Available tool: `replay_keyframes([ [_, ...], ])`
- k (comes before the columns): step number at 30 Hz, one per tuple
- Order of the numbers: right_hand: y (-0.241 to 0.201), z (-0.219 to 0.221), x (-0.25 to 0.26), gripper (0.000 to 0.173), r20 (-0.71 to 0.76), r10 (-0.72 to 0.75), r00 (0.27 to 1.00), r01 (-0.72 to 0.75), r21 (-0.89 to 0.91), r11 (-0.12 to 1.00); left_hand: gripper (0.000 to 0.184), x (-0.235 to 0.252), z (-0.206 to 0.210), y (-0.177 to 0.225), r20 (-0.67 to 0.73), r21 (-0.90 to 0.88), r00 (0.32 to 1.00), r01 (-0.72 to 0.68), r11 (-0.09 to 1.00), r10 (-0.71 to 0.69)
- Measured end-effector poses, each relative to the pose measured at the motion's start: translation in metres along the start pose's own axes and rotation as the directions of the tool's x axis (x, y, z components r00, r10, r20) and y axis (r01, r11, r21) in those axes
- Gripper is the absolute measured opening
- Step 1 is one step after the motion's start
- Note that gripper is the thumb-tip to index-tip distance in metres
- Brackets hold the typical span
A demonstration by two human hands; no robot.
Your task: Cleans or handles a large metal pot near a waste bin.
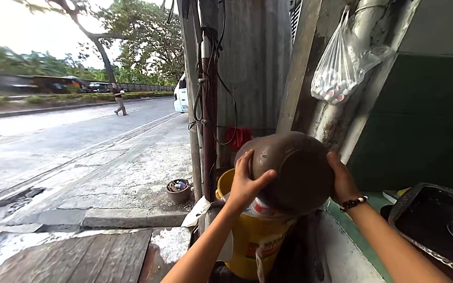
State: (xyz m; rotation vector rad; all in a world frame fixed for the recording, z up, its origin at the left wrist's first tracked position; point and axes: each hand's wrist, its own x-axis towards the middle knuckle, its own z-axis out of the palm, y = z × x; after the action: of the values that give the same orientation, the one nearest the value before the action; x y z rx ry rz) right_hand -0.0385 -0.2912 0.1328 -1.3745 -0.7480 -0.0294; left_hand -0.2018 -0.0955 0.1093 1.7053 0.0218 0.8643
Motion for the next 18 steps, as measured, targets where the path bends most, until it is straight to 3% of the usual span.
replay_keyframes([
  [7, 0.026, 0.000, 0.000, 0.053, -0.034, 0.119, 0.992, -0.122, -0.107, 0.987, 0.090, 0.003, 0.004, -0.035, 0.019, -0.033, 0.988, 0.156, 0.987, -0.155],
  [14, 0.048, 0.006, 0.007, 0.053, -0.076, 0.160, 0.984, -0.167, -0.092, 0.982, 0.087, 0.009, 0.006, -0.055, 0.012, 0.010, 0.981, 0.196, 0.981, -0.196],
  [18, 0.029, 0.000, 0.002, 0.053, -0.033, 0.109, 0.994, -0.111, -0.083, 0.990, 0.083, 0.005, -0.002, -0.024, 0.033, 0.071, 0.990, 0.132, 0.989, -0.135],
])
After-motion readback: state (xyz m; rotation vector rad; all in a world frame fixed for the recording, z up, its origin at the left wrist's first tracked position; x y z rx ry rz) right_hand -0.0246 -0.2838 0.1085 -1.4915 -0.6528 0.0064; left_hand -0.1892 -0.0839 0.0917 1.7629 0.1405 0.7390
